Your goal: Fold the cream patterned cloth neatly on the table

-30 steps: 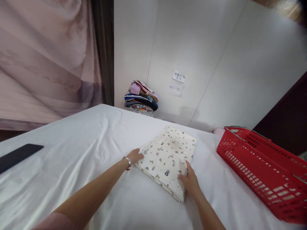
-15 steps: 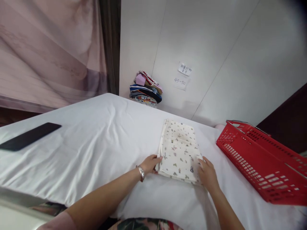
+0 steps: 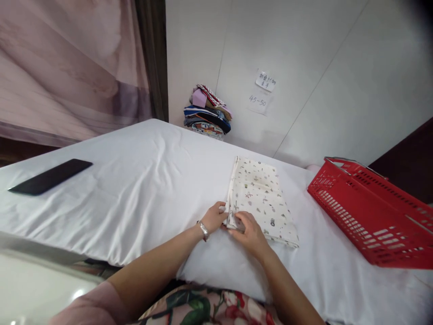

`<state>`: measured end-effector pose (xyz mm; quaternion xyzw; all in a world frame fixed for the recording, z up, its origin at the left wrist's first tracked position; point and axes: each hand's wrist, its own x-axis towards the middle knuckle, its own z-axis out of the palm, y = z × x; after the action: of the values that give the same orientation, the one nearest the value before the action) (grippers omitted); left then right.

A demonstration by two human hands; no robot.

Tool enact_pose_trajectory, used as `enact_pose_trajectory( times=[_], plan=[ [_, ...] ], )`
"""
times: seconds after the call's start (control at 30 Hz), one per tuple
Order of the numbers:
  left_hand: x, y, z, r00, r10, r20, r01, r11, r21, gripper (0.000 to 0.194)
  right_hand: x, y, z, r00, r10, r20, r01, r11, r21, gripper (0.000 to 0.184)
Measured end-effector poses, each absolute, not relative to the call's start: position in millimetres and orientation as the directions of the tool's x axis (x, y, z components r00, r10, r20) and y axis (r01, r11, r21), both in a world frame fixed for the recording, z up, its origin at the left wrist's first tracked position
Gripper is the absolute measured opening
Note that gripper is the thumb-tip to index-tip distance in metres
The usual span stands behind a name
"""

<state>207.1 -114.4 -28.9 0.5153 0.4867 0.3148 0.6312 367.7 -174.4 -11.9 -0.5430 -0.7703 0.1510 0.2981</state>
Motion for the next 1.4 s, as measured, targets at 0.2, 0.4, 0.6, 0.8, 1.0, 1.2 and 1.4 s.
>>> enact_pose_trajectory(
  times=[0.2, 0.4, 0.6, 0.8, 1.0, 1.2, 1.4],
  plan=[
    [207.6, -113.0, -30.1, 0.371, 0.895, -0.246, 0.129, 0.213, 0.969, 0.048, 368.7, -174.8, -22.3, -0.162, 0.931, 0.328, 0.667, 0.348, -0.659, 0.014],
    [202.8, -115.9, -26.8, 0.363, 0.92, -0.15, 0.318, 0.029, 0.948, 0.057, 365.5, -174.6, -22.7, -0.058, 0.938, 0.341, 0.554, 0.314, -0.771, 0.019],
    [190.2, -111.6, -18.0, 0.341, 0.935, 0.095, 0.539, -0.277, 0.796, 0.012, 364.9, -176.2, -22.3, 0.035, 0.931, 0.363, 0.523, 0.292, -0.801, 0.019],
    [189.2, -114.3, -14.8, 0.455, 0.89, -0.032, 0.654, -0.31, 0.691, 0.029, 365.7, -177.0, -23.8, -0.012, 0.92, 0.392, 0.532, 0.338, -0.776, 0.018],
    [193.7, -119.0, -14.6, 0.43, 0.901, -0.061, 0.627, -0.249, 0.738, 0.019, 368.5, -177.2, -28.1, -0.058, 0.882, 0.468, 0.552, 0.418, -0.721, 0.014],
    [193.5, -111.0, -16.8, 0.428, 0.884, -0.19, 0.447, -0.024, 0.894, 0.016, 369.7, -178.4, -29.4, -0.244, 0.794, 0.557, 0.621, 0.569, -0.539, 0.02],
    [194.5, -108.1, -23.1, 0.411, 0.887, -0.209, 0.327, 0.07, 0.942, 0.02, 360.5, -178.1, -27.0, -0.285, 0.826, 0.487, 0.735, 0.515, -0.442, 0.033]
  ],
)
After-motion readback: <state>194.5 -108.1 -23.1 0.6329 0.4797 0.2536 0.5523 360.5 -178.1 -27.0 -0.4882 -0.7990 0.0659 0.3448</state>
